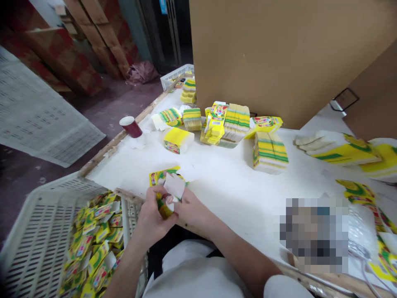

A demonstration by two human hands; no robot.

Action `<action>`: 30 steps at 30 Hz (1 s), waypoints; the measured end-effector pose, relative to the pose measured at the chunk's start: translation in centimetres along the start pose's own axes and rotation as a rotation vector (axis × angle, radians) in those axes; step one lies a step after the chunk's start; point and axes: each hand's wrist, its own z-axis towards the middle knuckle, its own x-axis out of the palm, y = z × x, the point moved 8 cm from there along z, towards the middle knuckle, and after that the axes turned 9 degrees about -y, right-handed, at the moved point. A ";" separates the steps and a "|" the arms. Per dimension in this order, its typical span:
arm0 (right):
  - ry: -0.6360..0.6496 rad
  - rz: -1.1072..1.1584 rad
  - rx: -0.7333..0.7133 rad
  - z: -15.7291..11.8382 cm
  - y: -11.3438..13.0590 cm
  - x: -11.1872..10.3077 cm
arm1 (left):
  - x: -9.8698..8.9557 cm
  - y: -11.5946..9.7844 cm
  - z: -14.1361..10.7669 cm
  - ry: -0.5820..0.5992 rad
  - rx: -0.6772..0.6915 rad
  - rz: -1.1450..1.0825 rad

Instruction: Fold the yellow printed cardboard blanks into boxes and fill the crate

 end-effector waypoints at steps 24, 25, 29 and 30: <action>0.235 -0.705 -0.394 0.4 4.0 -1.8 | -2.6 0.9 0.5 -0.049 0.074 0.185; 0.186 -0.672 -0.401 0.5 4.0 -1.8 | -2.8 0.8 0.4 -0.069 0.070 0.194; 0.215 -0.590 -0.431 0.2 3.2 -0.4 | -3.7 1.1 0.1 -0.097 0.048 0.229; 0.257 -0.602 -0.429 0.1 3.0 0.0 | -3.9 1.2 -0.1 -0.099 0.047 0.236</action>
